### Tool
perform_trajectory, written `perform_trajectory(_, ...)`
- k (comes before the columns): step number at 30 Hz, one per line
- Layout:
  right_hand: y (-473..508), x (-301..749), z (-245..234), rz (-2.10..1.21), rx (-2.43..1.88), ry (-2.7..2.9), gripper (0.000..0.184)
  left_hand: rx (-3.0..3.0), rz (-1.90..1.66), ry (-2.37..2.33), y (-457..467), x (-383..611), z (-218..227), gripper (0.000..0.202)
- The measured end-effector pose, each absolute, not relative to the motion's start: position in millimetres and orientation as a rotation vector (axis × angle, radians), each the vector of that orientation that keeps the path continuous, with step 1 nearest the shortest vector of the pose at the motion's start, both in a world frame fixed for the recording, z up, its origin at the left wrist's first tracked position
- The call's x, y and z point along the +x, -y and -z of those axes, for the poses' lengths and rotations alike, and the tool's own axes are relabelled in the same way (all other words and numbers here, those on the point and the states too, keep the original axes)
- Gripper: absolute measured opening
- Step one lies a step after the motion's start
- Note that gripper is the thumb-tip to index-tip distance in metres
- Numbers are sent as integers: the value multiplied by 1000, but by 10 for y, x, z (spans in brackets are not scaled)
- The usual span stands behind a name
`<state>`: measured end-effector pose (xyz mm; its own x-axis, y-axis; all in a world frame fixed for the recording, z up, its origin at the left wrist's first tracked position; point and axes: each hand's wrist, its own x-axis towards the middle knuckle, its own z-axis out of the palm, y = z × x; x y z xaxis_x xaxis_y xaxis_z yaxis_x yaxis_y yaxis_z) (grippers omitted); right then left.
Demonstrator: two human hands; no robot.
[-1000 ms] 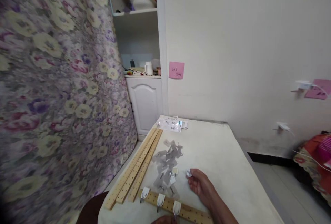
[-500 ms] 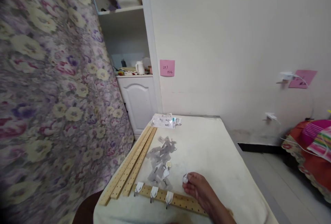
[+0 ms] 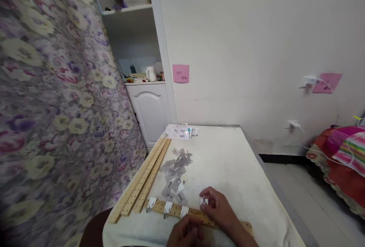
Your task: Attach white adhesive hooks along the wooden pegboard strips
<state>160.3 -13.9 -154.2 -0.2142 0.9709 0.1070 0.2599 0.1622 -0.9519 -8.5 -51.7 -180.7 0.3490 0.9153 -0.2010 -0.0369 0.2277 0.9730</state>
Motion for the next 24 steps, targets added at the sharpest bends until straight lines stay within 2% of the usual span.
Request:
perform_trajectory(4, 231, 1585, 1491, -750, -1171, 1919, 30, 1186, -952, -1112, 459, -104, 1573, 35)
perform_trajectory(9, 223, 1572, 1566, -652, -1152, 2026, 38, 1215, -939, -1111, 460, -86, 1550, 34)
perform_trajectory(15, 235, 1557, 1597, -672, -1214, 1984, 43, 1167, -932, -1049, 491, -21, 1548, 30)
perform_trajectory(24, 312, 1450, 1461, -849, -1183, 1902, 44, 1170, -1082, -1283, 429, 97, 1434, 18)
